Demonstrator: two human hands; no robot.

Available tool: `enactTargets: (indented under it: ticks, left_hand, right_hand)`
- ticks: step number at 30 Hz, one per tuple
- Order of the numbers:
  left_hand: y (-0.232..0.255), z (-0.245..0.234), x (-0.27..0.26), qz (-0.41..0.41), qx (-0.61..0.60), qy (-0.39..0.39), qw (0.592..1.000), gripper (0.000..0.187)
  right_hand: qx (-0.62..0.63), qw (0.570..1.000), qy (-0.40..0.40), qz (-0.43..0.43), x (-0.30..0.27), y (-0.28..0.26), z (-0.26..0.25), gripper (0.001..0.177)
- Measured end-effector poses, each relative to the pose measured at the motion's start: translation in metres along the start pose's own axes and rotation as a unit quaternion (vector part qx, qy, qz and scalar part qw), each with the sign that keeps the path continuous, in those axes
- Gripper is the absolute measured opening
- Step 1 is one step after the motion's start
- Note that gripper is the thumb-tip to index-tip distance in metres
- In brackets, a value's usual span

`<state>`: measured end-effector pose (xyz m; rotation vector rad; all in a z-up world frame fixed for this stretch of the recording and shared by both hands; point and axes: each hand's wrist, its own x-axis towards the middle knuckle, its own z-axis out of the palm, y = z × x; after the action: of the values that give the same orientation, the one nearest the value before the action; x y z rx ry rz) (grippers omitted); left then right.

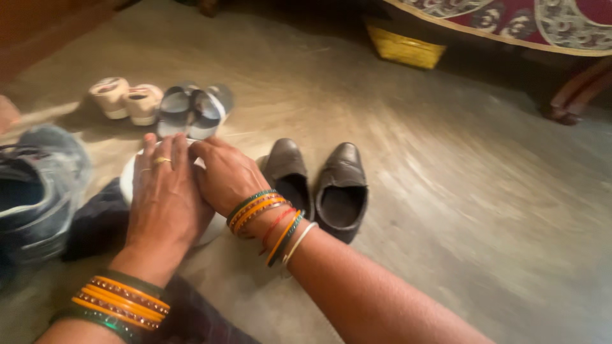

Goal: The person sits on the floor and wipes several pairs of shoes with a cloth, dipping the cloth into a bucket of water between shoes. They handle loafers and sneakers, wiping the uppers and sides, then place the cleaned shoes back on a wooden shelf.

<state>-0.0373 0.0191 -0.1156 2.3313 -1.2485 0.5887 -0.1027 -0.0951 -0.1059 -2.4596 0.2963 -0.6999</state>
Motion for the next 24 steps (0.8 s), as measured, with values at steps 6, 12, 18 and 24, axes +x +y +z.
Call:
enactTargets:
  ticks: [6,12,18,24]
  left_hand:
    - [-0.067,0.016,-0.024,-0.063,-0.007,-0.1,0.993,0.075]
    - [-0.094,0.054,-0.036,-0.04,-0.069,-0.097,0.992,0.066]
    - [-0.066,0.031,-0.036,-0.074,-0.055,-0.111,0.99,0.07]
    - [-0.066,0.025,-0.03,-0.057,-0.039,-0.13,0.989,0.068]
  right_hand:
    - [-0.08,0.97,-0.228,0.014,0.039,0.004,0.07,0.037]
    - [-0.109,0.939,-0.323,0.058,0.066,0.036,0.112,0.037]
    - [-0.221,0.871,-0.438,0.028,0.065,0.062,0.119,0.037]
    - [-0.316,0.815,-0.482,0.065,0.055,0.072,0.132,0.037]
